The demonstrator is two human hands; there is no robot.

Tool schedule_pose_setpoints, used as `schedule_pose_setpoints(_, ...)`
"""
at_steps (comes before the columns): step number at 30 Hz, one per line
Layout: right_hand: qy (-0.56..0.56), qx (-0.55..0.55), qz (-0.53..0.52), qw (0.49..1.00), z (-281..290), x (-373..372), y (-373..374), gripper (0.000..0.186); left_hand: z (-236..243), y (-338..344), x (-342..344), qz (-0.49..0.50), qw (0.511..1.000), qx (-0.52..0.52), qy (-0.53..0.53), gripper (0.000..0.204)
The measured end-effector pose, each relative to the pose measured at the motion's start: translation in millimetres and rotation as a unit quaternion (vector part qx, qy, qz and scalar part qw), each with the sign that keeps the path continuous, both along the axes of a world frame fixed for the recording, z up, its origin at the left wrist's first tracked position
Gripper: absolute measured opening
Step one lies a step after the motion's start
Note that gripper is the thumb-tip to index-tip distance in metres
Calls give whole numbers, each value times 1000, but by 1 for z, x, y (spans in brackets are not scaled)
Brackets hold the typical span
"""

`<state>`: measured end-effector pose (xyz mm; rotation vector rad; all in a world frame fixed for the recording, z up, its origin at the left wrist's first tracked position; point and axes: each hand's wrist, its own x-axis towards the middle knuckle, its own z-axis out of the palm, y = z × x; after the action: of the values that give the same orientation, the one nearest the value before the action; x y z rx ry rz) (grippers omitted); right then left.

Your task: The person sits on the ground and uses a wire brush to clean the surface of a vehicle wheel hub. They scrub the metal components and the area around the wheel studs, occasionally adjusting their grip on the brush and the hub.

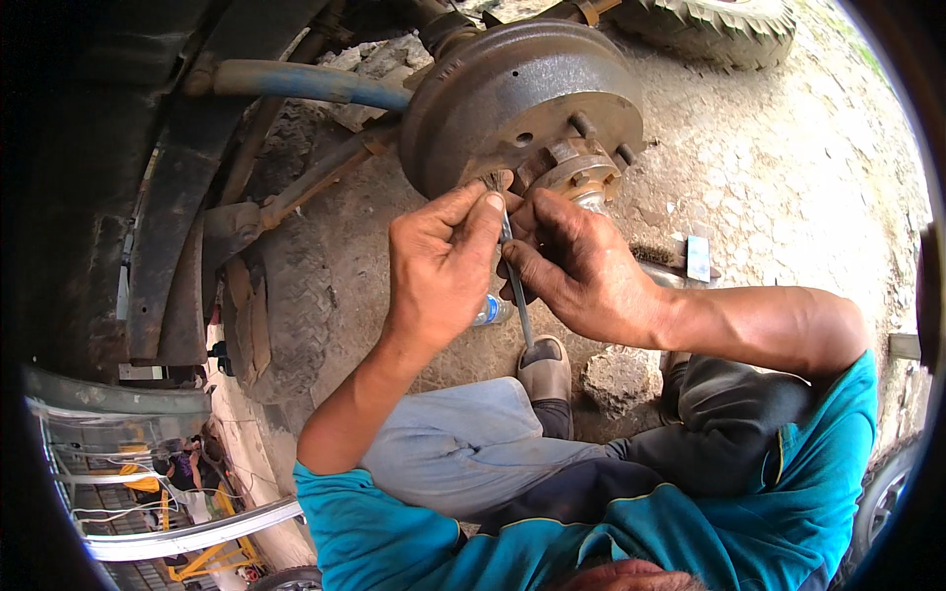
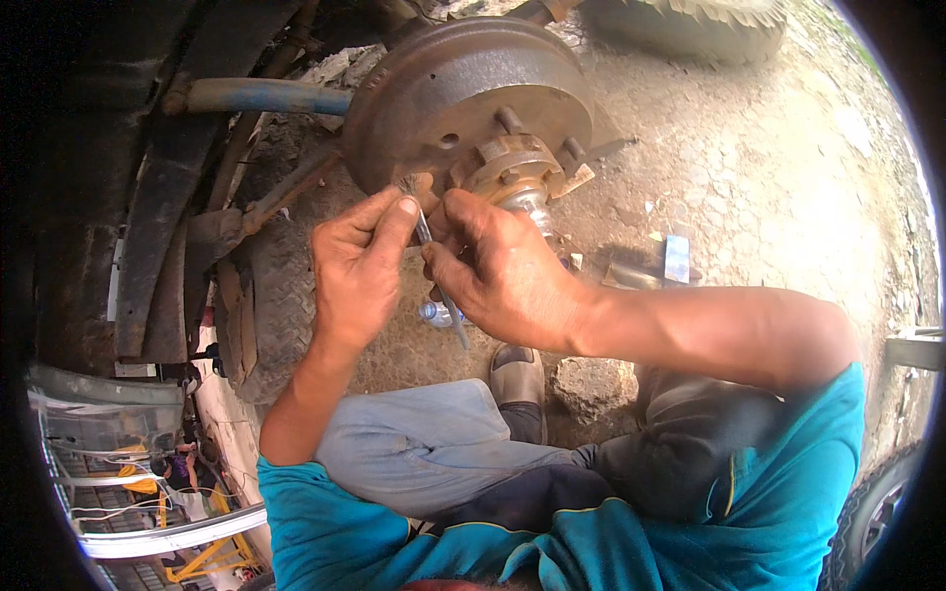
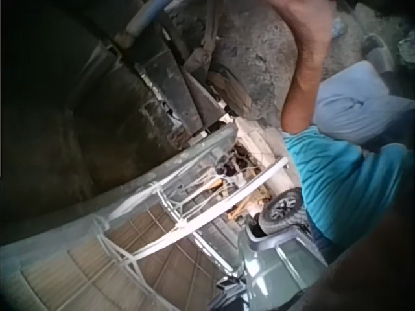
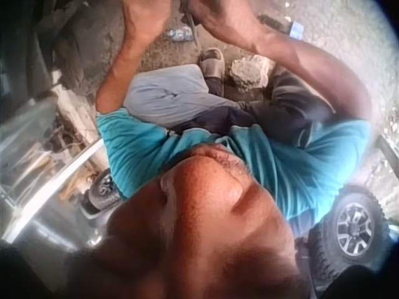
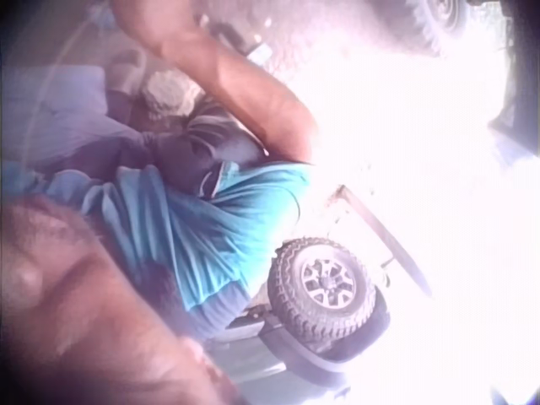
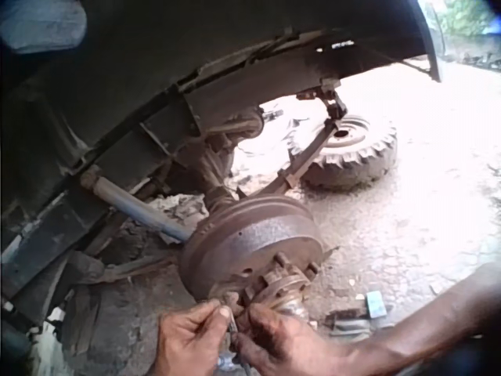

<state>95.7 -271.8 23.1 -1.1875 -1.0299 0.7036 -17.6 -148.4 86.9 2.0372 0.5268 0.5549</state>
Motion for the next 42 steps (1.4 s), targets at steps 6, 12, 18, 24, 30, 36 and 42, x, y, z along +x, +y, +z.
schedule_pose_setpoints(6,-87,27,-31,995,-2,-2,-2,17,-2,-1,1,-41,991,115,-48,23)
schedule_pose_setpoints(12,-282,50,-56,956,-1,29,-9,21,21,20,-14,21,999,19,-35,29)
schedule_pose_setpoints(18,-320,76,-98,939,0,68,-17,24,-6,36,-29,-21,964,262,29,21)
schedule_pose_setpoints(24,-432,123,-117,886,-22,70,-18,36,-30,39,-21,23,961,276,-20,13)
schedule_pose_setpoints(30,-435,167,-107,878,-29,75,-14,34,-34,48,-16,52,967,244,-59,10)
schedule_pose_setpoints(36,-431,190,-145,870,-21,85,-10,26,-27,52,-6,4,963,254,-85,9)
schedule_pose_setpoints(42,-495,203,-284,796,-5,129,24,46,-21,55,-5,3,978,199,-57,7)
